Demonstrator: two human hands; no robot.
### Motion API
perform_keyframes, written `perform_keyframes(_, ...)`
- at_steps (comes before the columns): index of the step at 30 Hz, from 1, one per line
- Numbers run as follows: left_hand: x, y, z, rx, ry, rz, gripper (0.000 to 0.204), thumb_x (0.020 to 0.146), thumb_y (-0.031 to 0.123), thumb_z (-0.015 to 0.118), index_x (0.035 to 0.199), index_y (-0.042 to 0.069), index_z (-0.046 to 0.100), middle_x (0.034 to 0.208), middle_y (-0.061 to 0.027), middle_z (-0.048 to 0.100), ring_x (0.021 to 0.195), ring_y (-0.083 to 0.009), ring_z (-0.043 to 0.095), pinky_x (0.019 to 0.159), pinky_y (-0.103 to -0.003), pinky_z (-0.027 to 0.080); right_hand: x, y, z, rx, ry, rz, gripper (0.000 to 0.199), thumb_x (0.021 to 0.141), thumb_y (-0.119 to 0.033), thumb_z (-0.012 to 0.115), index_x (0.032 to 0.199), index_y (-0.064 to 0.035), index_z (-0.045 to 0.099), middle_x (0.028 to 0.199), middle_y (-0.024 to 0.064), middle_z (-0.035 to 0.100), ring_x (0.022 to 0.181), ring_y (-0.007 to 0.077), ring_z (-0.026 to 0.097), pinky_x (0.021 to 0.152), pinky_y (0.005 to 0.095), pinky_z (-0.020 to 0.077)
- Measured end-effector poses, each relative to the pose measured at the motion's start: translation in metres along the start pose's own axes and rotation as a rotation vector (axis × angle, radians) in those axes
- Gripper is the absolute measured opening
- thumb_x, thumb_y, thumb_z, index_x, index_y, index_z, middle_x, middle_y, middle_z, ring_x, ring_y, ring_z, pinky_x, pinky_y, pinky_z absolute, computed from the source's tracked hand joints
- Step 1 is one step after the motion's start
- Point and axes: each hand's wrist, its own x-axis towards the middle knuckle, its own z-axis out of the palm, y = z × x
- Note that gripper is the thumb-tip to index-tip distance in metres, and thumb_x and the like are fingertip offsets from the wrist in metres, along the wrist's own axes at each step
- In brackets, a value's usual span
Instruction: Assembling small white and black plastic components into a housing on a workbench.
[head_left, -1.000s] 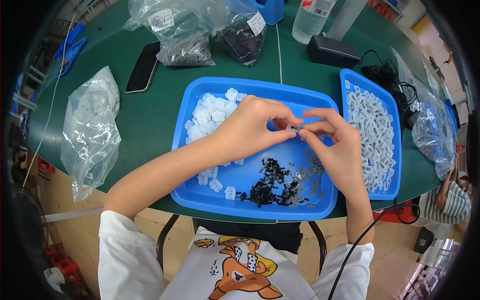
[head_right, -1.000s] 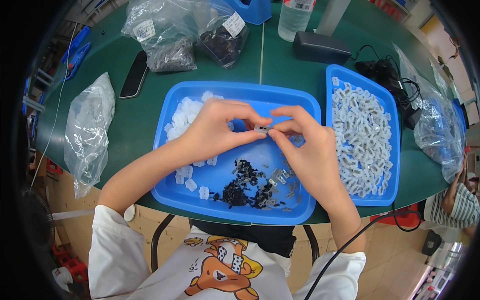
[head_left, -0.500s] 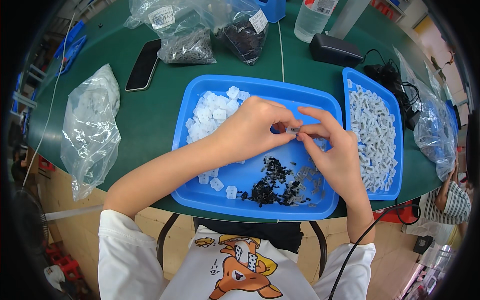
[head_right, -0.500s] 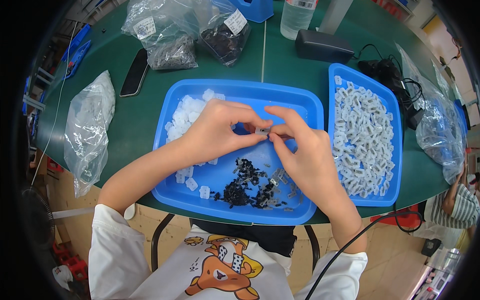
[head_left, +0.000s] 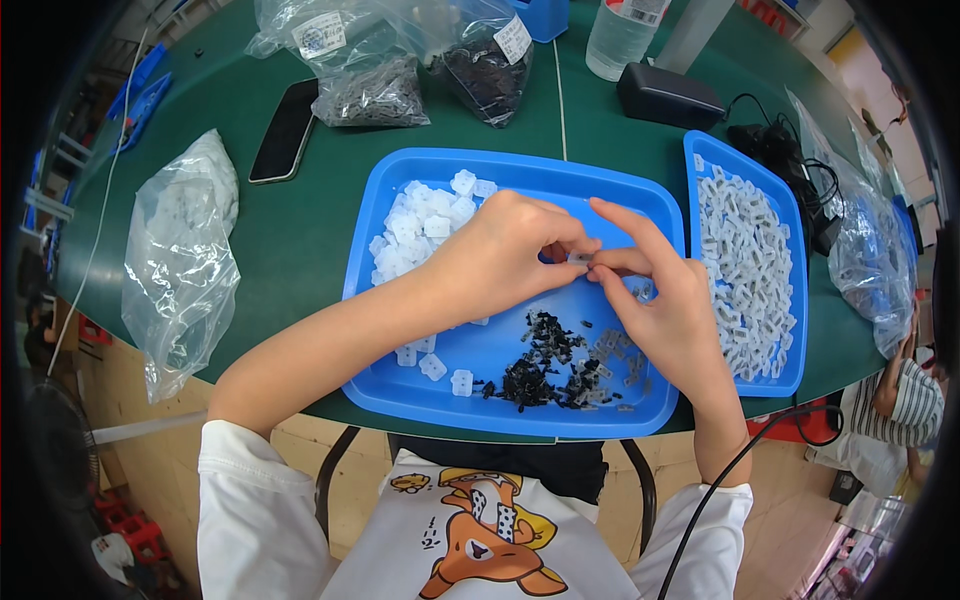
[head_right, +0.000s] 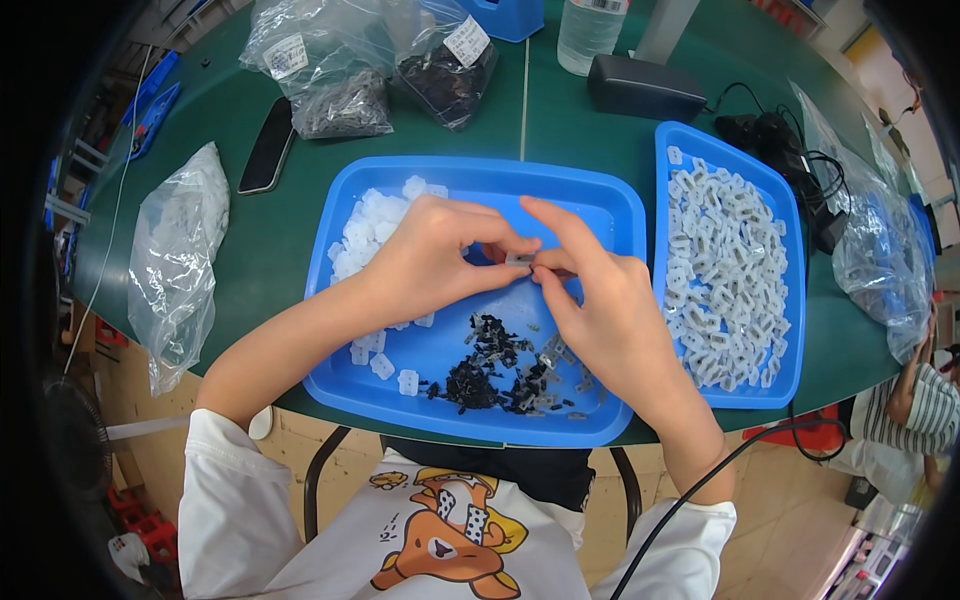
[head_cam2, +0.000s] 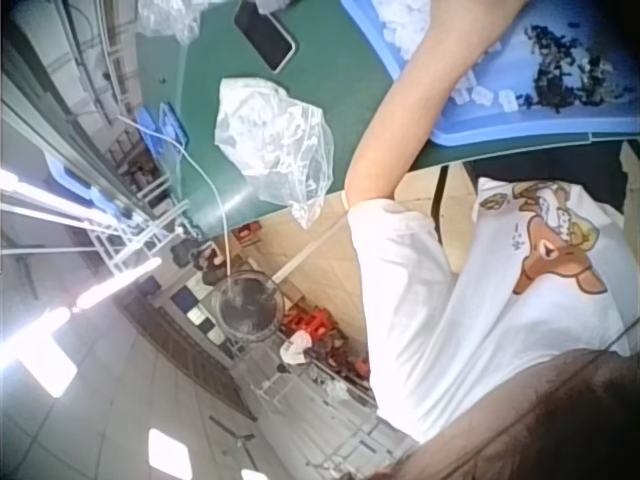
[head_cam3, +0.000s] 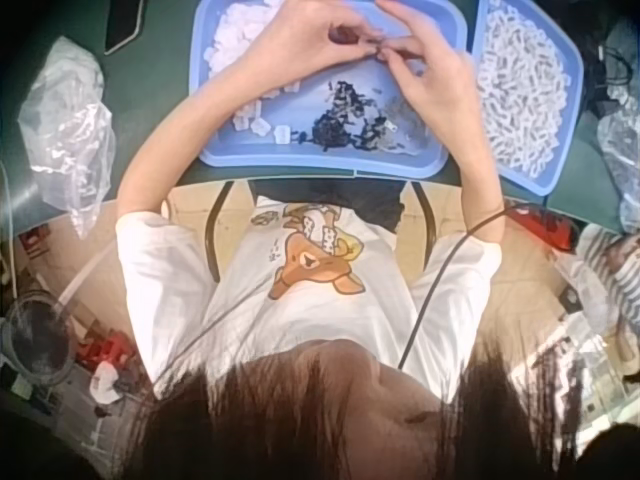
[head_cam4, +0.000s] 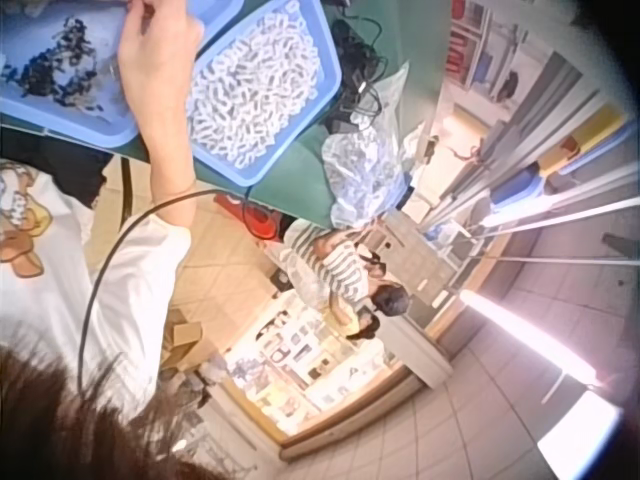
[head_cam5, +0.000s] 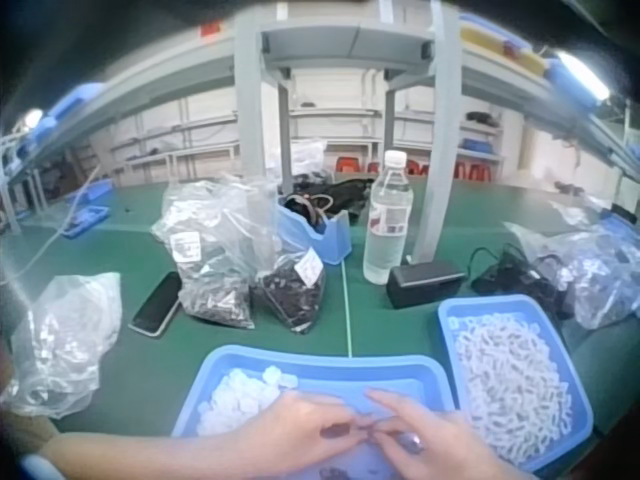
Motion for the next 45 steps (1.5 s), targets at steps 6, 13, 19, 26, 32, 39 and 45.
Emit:
perform_keyframes(6, 0.003, 0.005, -0.003, -0.149, 0.086, -0.111, 0.024, 0.079, 0.009, 0.077, 0.102, 0.003, 0.073, 0.084, -0.0085, 0.071, 0.077, -0.0153, 0.067, 0.07, -0.028, 0.053, 0.002, 0.003, -0.003, 0.037, 0.111, -0.002, 0.045, 0.083, 0.007, 0.063, 0.126, -0.0059, 0.057, 0.088, 0.0127, 0.072, 0.086, 0.025, 0.072, 0.077, 0.0321, 0.0556)
perform_keyframes(13, 0.005, 0.009, -0.004, -0.168, 0.116, -0.073, 0.026, 0.079, 0.012, 0.078, 0.103, 0.004, 0.072, 0.088, -0.0076, 0.069, 0.078, -0.015, 0.066, 0.073, -0.028, 0.052, 0.002, 0.005, -0.005, 0.127, 0.172, 0.013, 0.039, 0.082, 0.006, 0.064, 0.12, -0.0044, 0.061, 0.089, 0.009, 0.072, 0.085, 0.0187, 0.072, 0.08, 0.0297, 0.0547)
perform_keyframes(19, 0.005, 0.012, -0.006, -0.215, 0.11, -0.068, 0.024, 0.079, 0.012, 0.078, 0.101, 0.004, 0.072, 0.089, -0.006, 0.068, 0.078, -0.0136, 0.064, 0.073, -0.027, 0.051, 0.001, 0.001, -0.007, 0.141, 0.179, 0.024, 0.036, 0.083, 0.004, 0.063, 0.118, -0.0044, 0.062, 0.09, 0.0085, 0.073, 0.085, 0.0174, 0.072, 0.08, 0.0281, 0.0535)
perform_keyframes(26, 0.006, 0.015, -0.006, -0.248, 0.106, -0.094, 0.026, 0.078, 0.012, 0.079, 0.101, 0.003, 0.071, 0.092, -0.0057, 0.069, 0.077, -0.0127, 0.062, 0.074, -0.026, 0.05, 0.002, 0.0, -0.007, 0.137, 0.199, -0.016, 0.028, 0.085, 0.001, 0.064, 0.113, -0.0021, 0.063, 0.088, 0.0082, 0.072, 0.082, 0.0166, 0.07, 0.077, 0.0276, 0.0525)
perform_keyframes(32, 0.006, 0.016, -0.005, -0.22, 0.091, -0.077, 0.029, 0.078, 0.012, 0.079, 0.103, 0.003, 0.066, 0.093, -0.0049, 0.07, 0.078, -0.0138, 0.064, 0.074, -0.027, 0.051, 0.004, -0.001, -0.01, 0.114, 0.206, -0.068, 0.022, 0.085, -0.005, 0.068, 0.106, 0.0001, 0.064, 0.088, 0.0089, 0.07, 0.08, 0.016, 0.067, 0.073, 0.0273, 0.0521)
perform_keyframes(39, 0.007, 0.024, -0.011, -0.051, 0.039, -0.054, 0.03, 0.079, 0.011, 0.077, 0.102, 0.003, 0.06, 0.092, -0.008, 0.07, 0.082, -0.02, 0.067, 0.074, -0.033, 0.052, 0.003, 0.0, -0.013, 0.084, 0.252, -0.071, 0.019, 0.079, 0.001, 0.069, 0.097, -0.003, 0.067, 0.086, 0.008, 0.061, 0.078, 0.0178, 0.063, 0.072, 0.0291, 0.0508)
perform_keyframes(45, -0.003, 0.046, -0.038, 0.454, -0.126, -0.125, 0.02, 0.084, 0.014, 0.069, 0.1, 0.004, 0.062, 0.093, -0.0124, 0.068, 0.091, -0.0303, 0.065, 0.078, -0.04, 0.051, 0.005, 0.002, -0.038, -0.396, 0.654, -0.139, 0.022, 0.075, 0.007, 0.064, 0.092, -0.0055, 0.068, 0.09, 0.0074, 0.057, 0.083, 0.0214, 0.057, 0.076, 0.0339, 0.0462)
